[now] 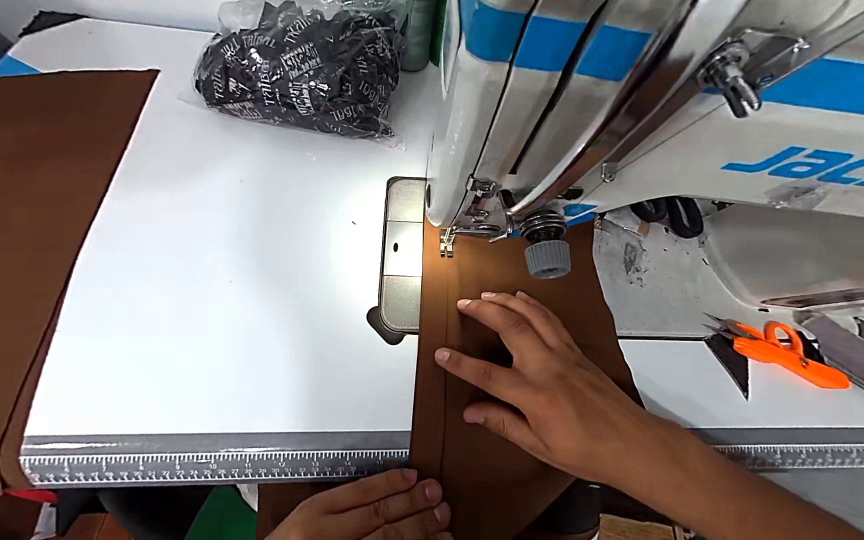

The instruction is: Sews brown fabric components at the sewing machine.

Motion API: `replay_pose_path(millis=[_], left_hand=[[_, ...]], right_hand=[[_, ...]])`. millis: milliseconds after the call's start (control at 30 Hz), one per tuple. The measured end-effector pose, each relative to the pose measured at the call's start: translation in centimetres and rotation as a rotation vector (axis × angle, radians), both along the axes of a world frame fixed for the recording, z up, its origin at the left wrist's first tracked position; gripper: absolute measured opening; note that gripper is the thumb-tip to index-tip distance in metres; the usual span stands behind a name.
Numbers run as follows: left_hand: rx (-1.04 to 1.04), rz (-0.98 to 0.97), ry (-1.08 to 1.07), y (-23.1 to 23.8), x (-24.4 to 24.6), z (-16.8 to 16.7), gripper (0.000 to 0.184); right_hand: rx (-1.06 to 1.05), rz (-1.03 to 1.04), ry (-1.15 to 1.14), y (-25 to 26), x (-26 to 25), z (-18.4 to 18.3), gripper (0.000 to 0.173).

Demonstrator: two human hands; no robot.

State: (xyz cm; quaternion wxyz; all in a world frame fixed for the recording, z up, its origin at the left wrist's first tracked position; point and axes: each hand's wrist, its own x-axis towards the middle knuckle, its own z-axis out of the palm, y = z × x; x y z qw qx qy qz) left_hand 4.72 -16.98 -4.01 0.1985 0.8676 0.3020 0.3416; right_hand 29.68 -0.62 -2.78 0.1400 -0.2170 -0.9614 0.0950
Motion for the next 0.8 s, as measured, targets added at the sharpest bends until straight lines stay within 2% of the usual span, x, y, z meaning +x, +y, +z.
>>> replay_pose_path(millis=[267,467,600,800], left_hand=[[0.088,0.021,0.059,3.9,-0.5,0.2,0.022],[0.162,0.106,0.106,6.2,-0.1,0.2,0.023],[0.131,0.146,0.154,6.0,-0.1,0.6,0.025],[0.162,0.305,0.32,3.4,0.6,0.0,0.027]], right_hand=[[0.016,0.034,0.01,4.3,-0.7,0.4,0.044],[0.083,0.104,-0.009,6.8,-1.1,0.9,0.042],[0.023,0.038,0.015,2.1,-1.7,1.6,0.039],[-0.033,-0.138,0.103,-5.2,-1.5,-0.4,0.046]])
